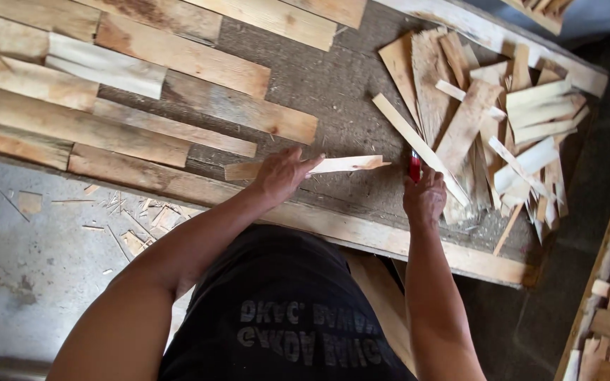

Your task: Fitting thin wood planks together and trimming them with a utility knife to match the pattern.

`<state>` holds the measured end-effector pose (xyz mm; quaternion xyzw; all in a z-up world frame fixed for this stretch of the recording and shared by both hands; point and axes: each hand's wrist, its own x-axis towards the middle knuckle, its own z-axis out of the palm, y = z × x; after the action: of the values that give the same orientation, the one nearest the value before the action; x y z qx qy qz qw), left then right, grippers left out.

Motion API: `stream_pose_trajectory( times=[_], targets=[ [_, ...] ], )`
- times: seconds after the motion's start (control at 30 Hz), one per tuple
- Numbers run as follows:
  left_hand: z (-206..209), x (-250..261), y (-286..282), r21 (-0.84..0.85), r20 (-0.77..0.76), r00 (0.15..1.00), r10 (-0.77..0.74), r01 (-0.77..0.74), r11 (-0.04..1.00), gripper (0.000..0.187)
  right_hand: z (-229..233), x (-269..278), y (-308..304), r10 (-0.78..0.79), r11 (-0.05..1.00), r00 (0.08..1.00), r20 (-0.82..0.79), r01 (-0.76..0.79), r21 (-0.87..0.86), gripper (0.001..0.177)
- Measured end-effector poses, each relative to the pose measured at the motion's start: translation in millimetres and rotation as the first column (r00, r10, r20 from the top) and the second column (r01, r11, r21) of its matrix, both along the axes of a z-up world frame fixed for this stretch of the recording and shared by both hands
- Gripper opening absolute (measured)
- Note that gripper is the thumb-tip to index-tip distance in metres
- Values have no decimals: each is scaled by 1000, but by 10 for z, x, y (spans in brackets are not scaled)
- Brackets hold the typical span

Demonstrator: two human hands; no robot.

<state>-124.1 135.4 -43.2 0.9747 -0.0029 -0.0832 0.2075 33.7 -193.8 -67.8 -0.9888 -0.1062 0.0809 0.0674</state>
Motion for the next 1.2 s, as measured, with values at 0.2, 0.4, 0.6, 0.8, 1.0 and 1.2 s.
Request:
stream_pose_trajectory(
  times=[0.2, 0.4, 0.6, 0.8, 1.0, 1.2],
  targets=[
    [-60, 15, -116, 119, -152, 977, -152, 171, 978, 52, -208, 116, -90, 31, 999, 998, -56, -29, 30, 56],
    [-247, 78, -59, 163, -152, 962, -226, 250, 955, 54, -324, -42, -456, 204, 935, 966, -161, -144, 324, 30],
    [-113, 191, -60, 97, -321, 928, -190, 232, 968, 52, -1017, -557, -774, 694, 450, 719, -24, -459, -766, 47],
    [-162, 239, -63, 136, -344, 918, -197, 257, 957, 50, 349, -666, 213, 59, 921, 811, -582, -269, -281, 83],
    [-60, 241, -93, 113, -366, 912, -184, 240, 964, 52, -502, -760, -165, 235, 955, 902, -363, -285, -88, 86],
    [-84, 255, -98, 149, -355, 916, -184, 250, 957, 53, -409, -768, -89, 209, 961, 912, -352, -259, -102, 89]
  ],
)
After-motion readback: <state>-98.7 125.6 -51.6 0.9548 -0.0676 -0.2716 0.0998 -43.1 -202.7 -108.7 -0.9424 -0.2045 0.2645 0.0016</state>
